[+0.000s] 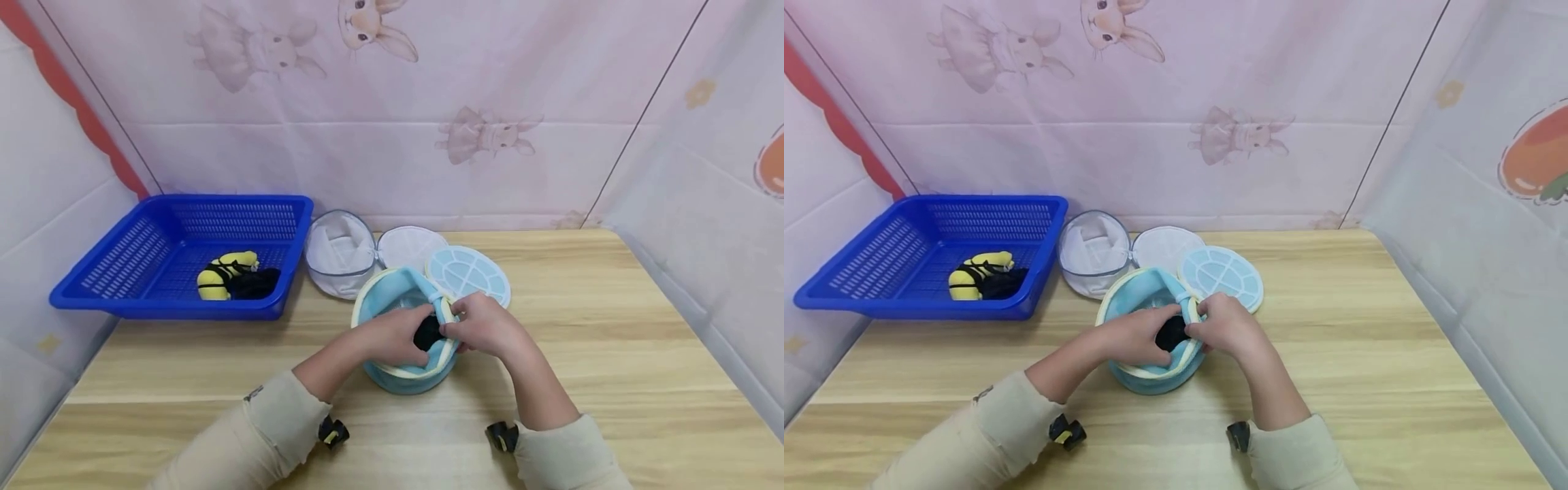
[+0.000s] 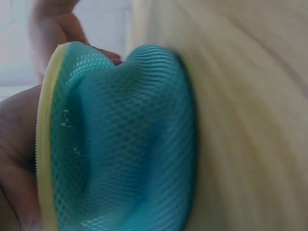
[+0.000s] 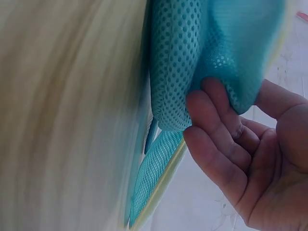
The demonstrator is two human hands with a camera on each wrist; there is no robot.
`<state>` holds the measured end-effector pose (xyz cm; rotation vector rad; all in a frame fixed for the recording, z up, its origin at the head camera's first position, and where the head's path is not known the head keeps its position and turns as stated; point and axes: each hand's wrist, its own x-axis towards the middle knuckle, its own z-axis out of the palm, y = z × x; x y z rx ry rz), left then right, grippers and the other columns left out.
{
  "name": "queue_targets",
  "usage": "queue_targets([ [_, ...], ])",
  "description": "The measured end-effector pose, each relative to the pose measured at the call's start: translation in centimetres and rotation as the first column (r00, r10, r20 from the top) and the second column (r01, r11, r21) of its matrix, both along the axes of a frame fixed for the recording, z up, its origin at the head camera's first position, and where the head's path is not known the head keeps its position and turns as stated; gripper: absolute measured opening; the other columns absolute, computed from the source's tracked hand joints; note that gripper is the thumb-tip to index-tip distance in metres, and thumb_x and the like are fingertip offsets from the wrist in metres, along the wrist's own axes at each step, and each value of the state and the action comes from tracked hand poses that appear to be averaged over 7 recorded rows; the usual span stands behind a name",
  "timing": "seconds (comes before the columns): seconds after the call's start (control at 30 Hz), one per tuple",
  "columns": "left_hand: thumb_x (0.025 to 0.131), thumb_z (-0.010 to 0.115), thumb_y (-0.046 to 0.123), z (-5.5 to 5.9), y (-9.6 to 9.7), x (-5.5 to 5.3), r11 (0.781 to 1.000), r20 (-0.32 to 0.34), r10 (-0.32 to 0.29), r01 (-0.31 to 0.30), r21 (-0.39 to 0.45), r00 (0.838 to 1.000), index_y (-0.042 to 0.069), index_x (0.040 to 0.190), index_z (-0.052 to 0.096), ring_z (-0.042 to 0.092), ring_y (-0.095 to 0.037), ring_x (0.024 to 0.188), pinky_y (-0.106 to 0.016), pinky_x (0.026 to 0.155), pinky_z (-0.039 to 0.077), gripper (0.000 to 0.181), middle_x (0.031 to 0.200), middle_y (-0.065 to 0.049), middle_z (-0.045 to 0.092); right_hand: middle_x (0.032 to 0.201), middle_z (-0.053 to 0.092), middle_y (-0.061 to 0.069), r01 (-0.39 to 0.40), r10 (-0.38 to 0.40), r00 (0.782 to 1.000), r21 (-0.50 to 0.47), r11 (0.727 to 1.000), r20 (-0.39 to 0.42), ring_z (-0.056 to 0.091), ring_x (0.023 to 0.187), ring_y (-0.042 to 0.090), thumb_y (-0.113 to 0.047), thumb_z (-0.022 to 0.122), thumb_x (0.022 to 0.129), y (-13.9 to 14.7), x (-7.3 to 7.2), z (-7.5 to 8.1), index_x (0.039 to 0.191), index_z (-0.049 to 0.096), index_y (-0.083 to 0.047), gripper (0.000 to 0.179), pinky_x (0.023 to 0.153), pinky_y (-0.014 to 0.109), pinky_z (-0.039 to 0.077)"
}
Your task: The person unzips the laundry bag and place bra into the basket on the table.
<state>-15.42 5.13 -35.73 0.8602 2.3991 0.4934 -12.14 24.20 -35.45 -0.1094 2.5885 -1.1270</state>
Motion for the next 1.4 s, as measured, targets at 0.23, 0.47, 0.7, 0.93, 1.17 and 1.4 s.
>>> queue_targets([
  [0.23,0.076,0.083,0.023,-1.3,-0.1,-0.4,0.994,-0.002,0.060,-0.059,0.096,0.998,0.018,0.139,0.044,0.056,-0.015,0.112,-0.033,0.095,0.048,0.075,0.127,-0.001,0.059,0.071,0.069,0.003,-0.011,0.011,1.000,-0.004,1.000,-0.001,0.068,0.060,0.017,-0.017,0.069,0.087,-0.3,-0.1,0.0,0.092,0.071,-0.004,0.015,0.058,0.028,0.051],
  [0.47,0.075,0.082,0.011,1.3,-1.3,-2.3,0.968,-0.135,0.035,0.000,0.251,0.990,0.016,0.133,0.059,0.054,-0.017,0.117,-0.039,0.103,0.045,0.062,0.128,0.000,0.062,0.073,0.071,0.005,0.028,-0.029,0.999,-0.023,0.999,-0.038,0.069,0.062,0.016,-0.017,0.066,0.090,0.6,-0.2,0.5,0.105,0.069,0.002,0.024,0.062,0.030,0.054],
  [0.7,0.077,0.082,0.018,6.5,-4.3,-3.7,0.872,-0.199,0.309,-0.193,0.449,0.930,0.022,0.139,0.053,0.054,-0.026,0.122,-0.048,0.102,0.047,0.068,0.134,-0.007,0.058,0.078,0.073,0.008,0.056,-0.055,0.997,0.006,0.998,-0.058,0.069,0.063,0.017,-0.019,0.065,0.091,1.1,-0.5,0.4,0.114,0.066,0.004,0.033,0.064,0.030,0.053],
  [0.93,0.087,0.075,0.036,10.3,-12.4,-5.3,0.829,-0.326,0.527,-0.390,0.401,0.785,0.028,0.148,0.041,0.045,-0.037,0.134,-0.058,0.105,0.041,0.070,0.147,-0.013,0.047,0.080,0.074,0.008,0.050,-0.049,0.996,0.016,0.999,-0.068,0.070,0.065,0.019,-0.020,0.065,0.090,1.1,-0.5,0.5,0.112,0.067,0.003,0.032,0.065,0.031,0.053],
  [1.17,0.091,0.062,0.053,10.6,-22.2,-7.2,0.782,-0.371,0.623,-0.566,0.263,0.689,0.022,0.157,0.023,0.036,-0.049,0.135,-0.070,0.099,0.036,0.082,0.155,-0.024,0.033,0.083,0.074,0.009,0.036,-0.035,0.997,0.013,0.999,-0.071,0.070,0.065,0.019,-0.021,0.065,0.091,0.8,-0.7,0.6,0.109,0.068,0.002,0.029,0.065,0.031,0.053],
  [1.4,0.092,0.061,0.050,7.7,-29.9,-8.5,0.753,-0.442,0.602,-0.657,0.037,0.665,0.002,0.154,0.023,0.034,-0.058,0.128,-0.074,0.096,0.033,0.086,0.147,-0.036,0.034,0.087,0.074,0.010,0.031,-0.030,0.998,0.006,1.000,-0.047,0.071,0.067,0.019,-0.021,0.065,0.091,0.4,-0.9,0.1,0.114,0.066,0.003,0.034,0.068,0.033,0.054],
])
